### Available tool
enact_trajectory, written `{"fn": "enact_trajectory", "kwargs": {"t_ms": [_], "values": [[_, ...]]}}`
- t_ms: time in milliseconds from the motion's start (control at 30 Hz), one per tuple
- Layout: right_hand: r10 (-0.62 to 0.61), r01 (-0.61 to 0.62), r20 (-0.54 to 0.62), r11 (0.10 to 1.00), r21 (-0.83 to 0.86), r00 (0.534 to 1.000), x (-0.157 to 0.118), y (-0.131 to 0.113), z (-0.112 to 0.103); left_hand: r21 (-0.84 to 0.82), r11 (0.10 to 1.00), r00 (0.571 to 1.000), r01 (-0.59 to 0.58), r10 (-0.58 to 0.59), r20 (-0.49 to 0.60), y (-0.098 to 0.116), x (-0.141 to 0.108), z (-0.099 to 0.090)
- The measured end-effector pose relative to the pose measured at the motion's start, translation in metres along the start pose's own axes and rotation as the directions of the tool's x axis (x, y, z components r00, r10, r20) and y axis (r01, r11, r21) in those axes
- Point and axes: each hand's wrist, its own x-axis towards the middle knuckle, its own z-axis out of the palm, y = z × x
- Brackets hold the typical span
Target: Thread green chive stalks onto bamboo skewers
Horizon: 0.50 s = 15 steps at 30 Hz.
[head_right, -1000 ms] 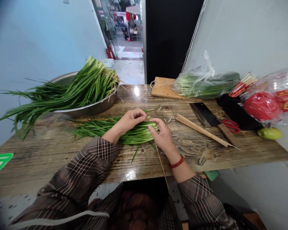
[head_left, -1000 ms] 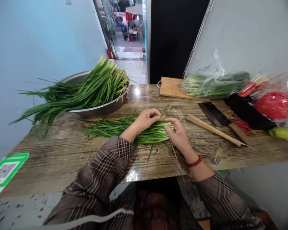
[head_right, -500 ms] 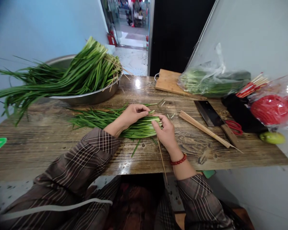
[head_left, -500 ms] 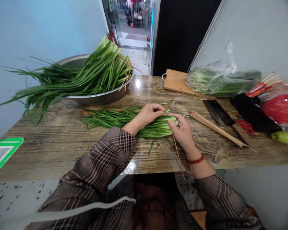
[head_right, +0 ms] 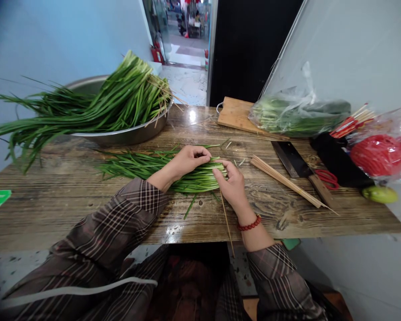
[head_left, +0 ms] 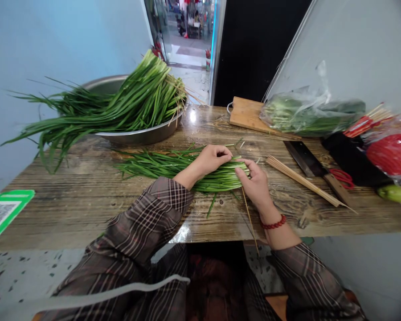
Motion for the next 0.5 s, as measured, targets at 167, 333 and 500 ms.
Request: {"fn": "enact_trajectory", "kwargs": {"t_ms": [167,333,500], "values": [[-0.009,0.009,0.012,1.0,0.024,1.0,0.0,-0.0021,-0.0003,-0.04,0.999,1.0,0.016,-0.017,-0.007,-0.0007,0.0003,-0.0002],[-0.007,0.007,0.013,1.0,0.022,1.0,-0.0003,0.0011,0.0,-0.072,0.997,0.999,0.036,-0.034,0.022,-0.0015,0.0001,0.001],[-0.017,0.017,0.011,1.0,0.011,1.0,-0.0004,0.0015,0.0002,-0.056,0.998,0.999,0.031,-0.03,0.014,-0.0001,0.0008,-0.0002]]}}
